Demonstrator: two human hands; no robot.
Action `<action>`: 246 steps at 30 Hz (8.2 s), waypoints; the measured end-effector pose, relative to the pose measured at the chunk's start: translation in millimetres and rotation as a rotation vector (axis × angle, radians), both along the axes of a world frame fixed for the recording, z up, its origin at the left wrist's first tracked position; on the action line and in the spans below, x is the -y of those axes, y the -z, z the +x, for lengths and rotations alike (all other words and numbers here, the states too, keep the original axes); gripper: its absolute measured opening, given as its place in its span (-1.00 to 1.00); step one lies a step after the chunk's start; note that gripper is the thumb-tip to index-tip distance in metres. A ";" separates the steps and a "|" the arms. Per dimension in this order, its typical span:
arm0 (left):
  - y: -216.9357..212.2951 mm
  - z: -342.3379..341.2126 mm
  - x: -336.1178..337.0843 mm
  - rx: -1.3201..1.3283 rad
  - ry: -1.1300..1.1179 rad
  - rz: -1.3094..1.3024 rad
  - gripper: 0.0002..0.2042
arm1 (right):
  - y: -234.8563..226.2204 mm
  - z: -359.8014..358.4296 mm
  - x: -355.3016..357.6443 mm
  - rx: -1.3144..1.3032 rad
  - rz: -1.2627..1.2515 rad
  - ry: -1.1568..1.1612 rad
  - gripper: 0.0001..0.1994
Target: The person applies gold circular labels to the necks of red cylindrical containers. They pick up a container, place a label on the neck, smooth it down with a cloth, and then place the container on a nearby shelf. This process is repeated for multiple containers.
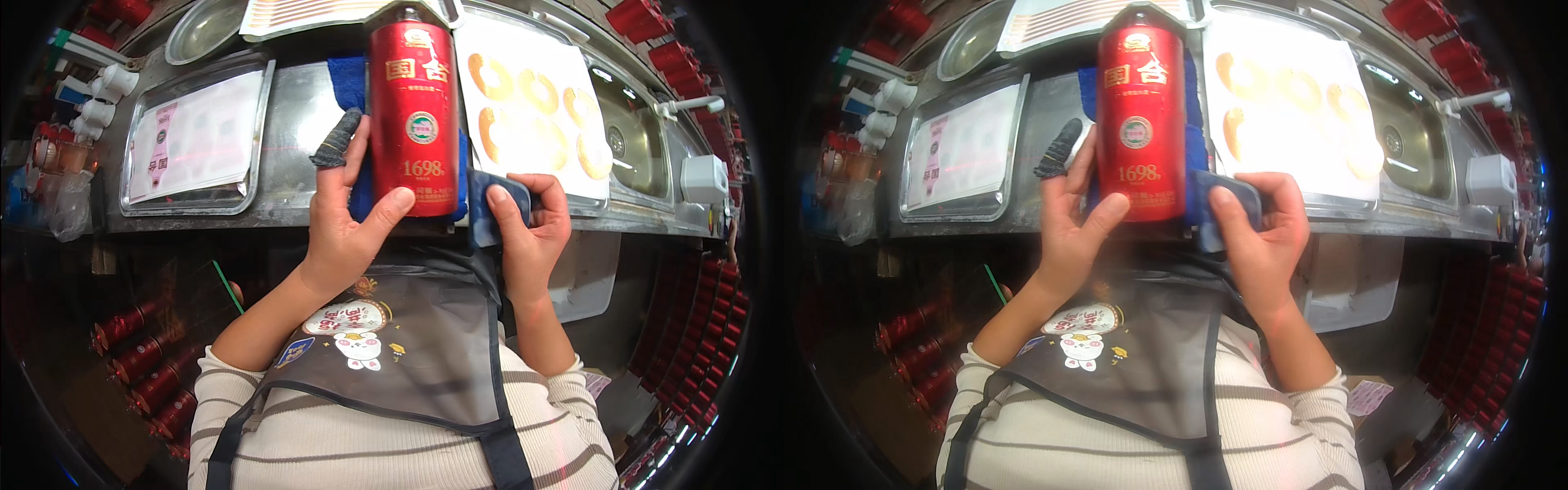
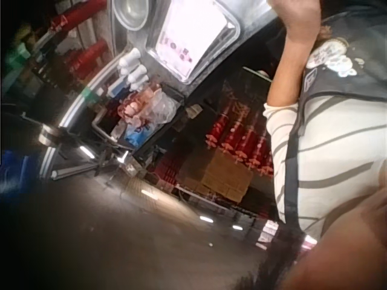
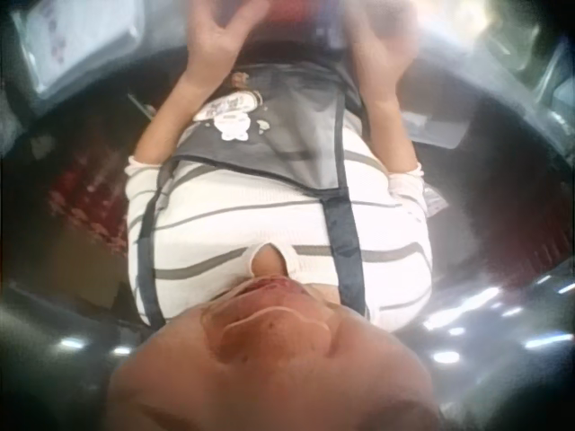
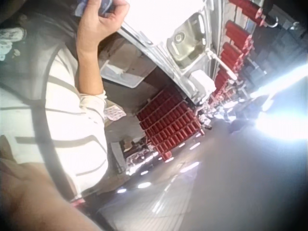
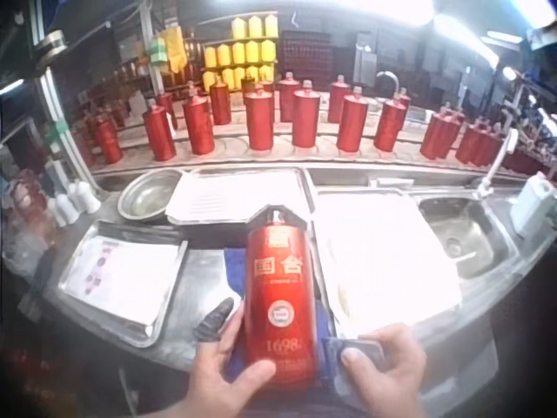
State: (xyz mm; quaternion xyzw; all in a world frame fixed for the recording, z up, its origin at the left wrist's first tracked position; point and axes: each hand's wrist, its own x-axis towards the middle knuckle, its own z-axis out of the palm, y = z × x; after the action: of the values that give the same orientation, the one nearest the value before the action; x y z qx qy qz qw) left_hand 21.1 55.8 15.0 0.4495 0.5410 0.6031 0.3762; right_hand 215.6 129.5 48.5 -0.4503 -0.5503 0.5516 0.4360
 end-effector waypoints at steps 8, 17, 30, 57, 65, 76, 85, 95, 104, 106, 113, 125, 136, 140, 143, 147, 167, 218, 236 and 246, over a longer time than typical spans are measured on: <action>-14.3 12.7 15.2 -0.918 -0.090 0.017 -0.59 | 7.5 0.8 -31.9 0.253 0.103 0.008 -0.84; 9.9 -0.7 31.7 -0.797 -0.139 -0.096 -0.48 | -9.9 -39.3 -56.7 0.378 0.686 0.099 -0.83; 19.7 -8.5 45.4 -0.586 -0.079 -0.080 -0.11 | -30.2 -38.7 8.3 0.542 1.212 -0.407 -0.53; -18.2 -34.0 -62.7 -0.736 -0.127 0.063 -0.58 | -14.0 -82.3 -93.6 0.093 0.436 0.008 -0.80; -16.6 -38.9 -83.4 -0.772 -0.218 0.051 -0.57 | -11.8 -71.5 -105.3 0.105 0.422 0.057 -0.79; -44.1 -34.0 -86.7 -1.044 -0.015 0.188 -0.66 | -2.0 -42.3 -97.4 0.040 0.372 0.076 -0.84; -1.6 -32.1 3.2 -0.554 -0.078 -0.110 -0.58 | -29.0 -82.9 -118.9 0.364 1.190 -0.220 -0.75; -3.4 -6.2 25.1 -0.059 -0.153 0.038 -0.50 | -36.2 -3.6 14.2 0.457 0.585 -0.365 -0.75; -2.6 -0.9 5.9 0.100 0.058 -0.061 -0.39 | 25.9 10.5 10.1 0.052 0.001 0.106 -0.82; -1.9 3.1 8.8 0.074 0.009 -0.087 -0.42 | 8.5 1.8 18.0 -0.122 -0.006 0.100 -0.82; -8.4 9.4 28.5 -0.889 -0.055 -0.025 -0.55 | 36.1 12.8 -0.9 0.128 0.022 0.089 -0.83; -10.1 0.3 21.0 -0.783 0.009 -0.060 -0.44 | -18.9 -21.3 -0.6 -0.004 0.137 -0.065 -0.83; -37.4 -66.7 -53.5 -0.440 -0.325 0.195 -0.46 | 12.6 -17.2 -59.9 0.113 0.081 -0.032 -0.83; -56.0 -156.5 -127.5 -0.402 -0.645 -0.231 -0.80 | 24.8 18.8 -85.8 0.087 0.141 0.085 -0.84; -13.0 -257.3 -181.9 -0.807 -0.663 -0.360 -0.61 | 10.6 -1.9 -79.1 0.012 0.040 -0.011 -0.80; 4.9 -284.9 -229.4 -0.781 -0.573 -0.638 -0.33 | 20.5 1.7 -87.2 -0.027 -0.142 -0.114 -0.82; -114.6 -151.4 -247.7 -1.059 0.129 0.156 -0.81 | -52.0 -97.7 -219.6 0.157 0.286 -0.391 -0.43; -13.7 4.6 9.4 0.180 -0.208 -0.065 -0.58 | -3.2 13.4 -33.3 0.129 -0.278 -0.395 -0.90; -10.9 4.5 8.3 0.175 -0.234 -0.050 -0.92 | -2.0 4.9 -28.7 0.099 -0.238 -0.360 -0.89; -11.3 4.3 8.5 0.196 -0.234 -0.073 -0.87 | 0.7 3.1 -27.8 0.094 -0.238 -0.334 -0.88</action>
State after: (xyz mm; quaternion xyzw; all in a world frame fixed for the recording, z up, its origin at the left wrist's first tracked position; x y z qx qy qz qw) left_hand 25.4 47.3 26.4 0.3083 0.5719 0.6639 0.3703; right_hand 218.7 157.3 47.8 -0.4266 -0.5680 0.6557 0.2558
